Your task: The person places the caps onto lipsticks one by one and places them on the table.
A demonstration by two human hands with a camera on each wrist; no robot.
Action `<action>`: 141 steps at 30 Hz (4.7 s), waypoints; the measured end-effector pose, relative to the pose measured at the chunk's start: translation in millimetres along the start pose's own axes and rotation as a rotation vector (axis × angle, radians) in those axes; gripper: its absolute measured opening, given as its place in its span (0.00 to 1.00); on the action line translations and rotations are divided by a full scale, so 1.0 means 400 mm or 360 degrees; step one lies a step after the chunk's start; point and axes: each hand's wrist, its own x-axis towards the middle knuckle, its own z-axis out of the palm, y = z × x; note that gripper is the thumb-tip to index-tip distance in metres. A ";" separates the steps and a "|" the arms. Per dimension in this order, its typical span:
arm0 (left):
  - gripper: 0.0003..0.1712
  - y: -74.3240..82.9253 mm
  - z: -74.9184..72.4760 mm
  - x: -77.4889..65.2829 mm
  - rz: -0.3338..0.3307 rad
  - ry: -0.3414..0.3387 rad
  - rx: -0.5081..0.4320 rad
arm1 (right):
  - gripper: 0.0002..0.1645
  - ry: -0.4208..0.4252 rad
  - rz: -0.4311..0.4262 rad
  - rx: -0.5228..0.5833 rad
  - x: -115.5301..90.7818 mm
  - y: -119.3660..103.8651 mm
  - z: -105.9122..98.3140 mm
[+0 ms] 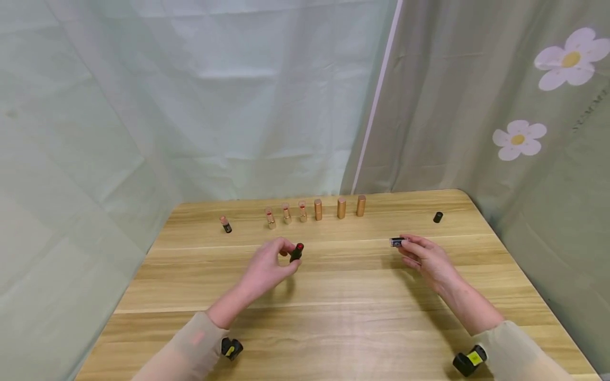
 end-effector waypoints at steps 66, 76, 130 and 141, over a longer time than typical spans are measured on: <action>0.11 0.084 0.115 0.078 0.0287 -0.0187 -0.0136 | 0.27 -0.0259 0.0063 0.0173 -0.001 0.043 0.265; 0.10 0.089 0.117 0.074 0.0249 -0.0234 -0.0158 | 0.28 -0.0248 0.0026 0.0073 -0.001 0.051 0.265; 0.36 0.050 0.171 -0.052 0.0844 -0.0423 0.0669 | 0.19 0.0544 -0.0650 -0.1805 0.326 -0.053 0.072; 0.36 0.035 0.164 -0.068 0.0814 -0.0442 0.0657 | 0.23 0.0556 -0.0584 -0.1808 0.354 -0.050 0.079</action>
